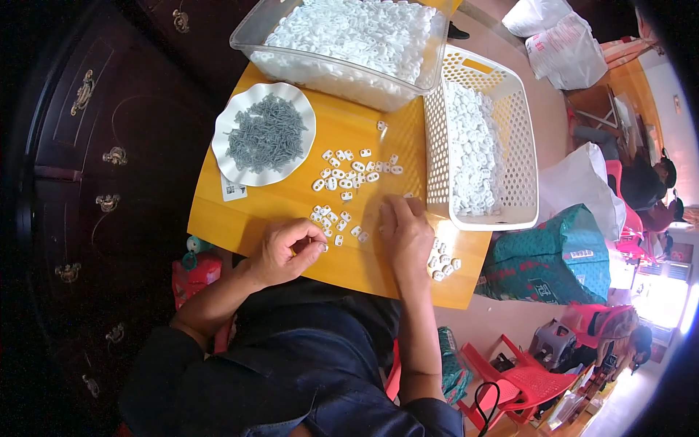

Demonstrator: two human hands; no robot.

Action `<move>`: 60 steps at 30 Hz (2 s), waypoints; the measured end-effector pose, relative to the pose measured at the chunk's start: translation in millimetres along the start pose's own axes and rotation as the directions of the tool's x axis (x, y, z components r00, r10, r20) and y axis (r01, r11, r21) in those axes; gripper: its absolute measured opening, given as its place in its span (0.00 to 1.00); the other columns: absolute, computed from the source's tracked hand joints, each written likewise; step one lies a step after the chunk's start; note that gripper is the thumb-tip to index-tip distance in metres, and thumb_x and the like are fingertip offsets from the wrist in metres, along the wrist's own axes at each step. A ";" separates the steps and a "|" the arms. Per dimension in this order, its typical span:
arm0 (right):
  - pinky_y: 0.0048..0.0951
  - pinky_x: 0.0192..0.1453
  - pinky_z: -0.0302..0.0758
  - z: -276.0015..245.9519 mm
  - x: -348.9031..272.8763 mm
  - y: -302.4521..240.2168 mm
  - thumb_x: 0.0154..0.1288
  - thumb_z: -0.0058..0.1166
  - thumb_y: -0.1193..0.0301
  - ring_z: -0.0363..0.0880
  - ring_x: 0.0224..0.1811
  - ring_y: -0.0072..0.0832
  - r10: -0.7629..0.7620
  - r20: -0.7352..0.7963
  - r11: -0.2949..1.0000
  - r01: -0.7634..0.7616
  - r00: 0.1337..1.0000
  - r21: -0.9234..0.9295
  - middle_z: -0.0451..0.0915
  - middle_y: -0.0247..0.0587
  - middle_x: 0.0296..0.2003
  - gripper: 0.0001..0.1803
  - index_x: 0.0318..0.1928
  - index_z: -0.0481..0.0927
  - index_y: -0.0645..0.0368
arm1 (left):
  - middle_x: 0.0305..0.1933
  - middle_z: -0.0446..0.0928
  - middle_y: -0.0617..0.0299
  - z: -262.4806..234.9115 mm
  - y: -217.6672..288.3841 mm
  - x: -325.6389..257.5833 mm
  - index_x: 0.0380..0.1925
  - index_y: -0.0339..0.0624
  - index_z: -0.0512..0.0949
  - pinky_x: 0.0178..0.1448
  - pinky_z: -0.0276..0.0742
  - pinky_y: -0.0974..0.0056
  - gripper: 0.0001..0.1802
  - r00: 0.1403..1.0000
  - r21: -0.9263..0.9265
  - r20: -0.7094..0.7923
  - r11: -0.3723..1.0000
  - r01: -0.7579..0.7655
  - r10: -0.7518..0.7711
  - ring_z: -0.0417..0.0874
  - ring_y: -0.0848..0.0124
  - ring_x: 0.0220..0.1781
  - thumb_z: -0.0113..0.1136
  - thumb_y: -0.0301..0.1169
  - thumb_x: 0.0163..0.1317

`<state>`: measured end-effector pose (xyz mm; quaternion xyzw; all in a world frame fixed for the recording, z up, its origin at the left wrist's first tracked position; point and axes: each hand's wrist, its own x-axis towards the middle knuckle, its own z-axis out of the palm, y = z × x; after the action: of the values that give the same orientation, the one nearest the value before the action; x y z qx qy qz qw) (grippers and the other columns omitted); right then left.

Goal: Assembling small white plastic components by inserting metal pins by hand.

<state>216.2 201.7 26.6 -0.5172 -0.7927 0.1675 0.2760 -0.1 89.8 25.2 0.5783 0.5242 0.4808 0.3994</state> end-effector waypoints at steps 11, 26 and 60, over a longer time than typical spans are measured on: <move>0.38 0.35 0.81 -2.8 8.4 0.0 0.66 0.66 0.75 0.85 0.29 0.42 -0.017 0.084 1.000 0.019 0.996 -0.024 0.83 0.45 0.34 0.04 0.38 0.84 0.61 | 0.30 0.82 0.62 -0.3 1.8 2.1 0.38 0.37 0.81 0.35 0.80 0.68 0.04 1.000 0.053 0.021 0.998 -0.023 0.022 0.84 0.74 0.29 0.66 0.21 0.65; 0.24 0.26 0.71 -19.0 -5.2 -24.2 0.65 0.65 0.78 0.76 0.19 0.18 0.192 0.221 0.909 -0.258 0.956 0.326 0.79 0.36 0.20 0.06 0.34 0.79 0.60 | 0.30 0.81 0.55 3.0 12.3 11.6 0.37 0.37 0.80 0.32 0.79 0.62 0.04 0.999 0.063 0.021 0.998 -0.032 0.031 0.85 0.64 0.28 0.66 0.21 0.64; 0.22 0.44 0.77 2.0 -78.2 -14.7 0.79 0.56 0.76 0.78 0.35 0.19 0.226 0.453 -0.053 -0.453 0.862 0.890 0.84 0.37 0.40 0.07 0.52 0.79 0.63 | 0.31 0.80 0.58 28.6 19.8 21.1 0.38 0.37 0.80 0.31 0.77 0.65 0.04 0.993 0.110 0.120 0.994 -0.026 0.012 0.83 0.69 0.27 0.66 0.22 0.66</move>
<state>228.7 124.4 12.4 -0.3485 -0.3216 0.7664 0.4333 32.0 109.3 40.9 0.6323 0.5198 0.4193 0.3927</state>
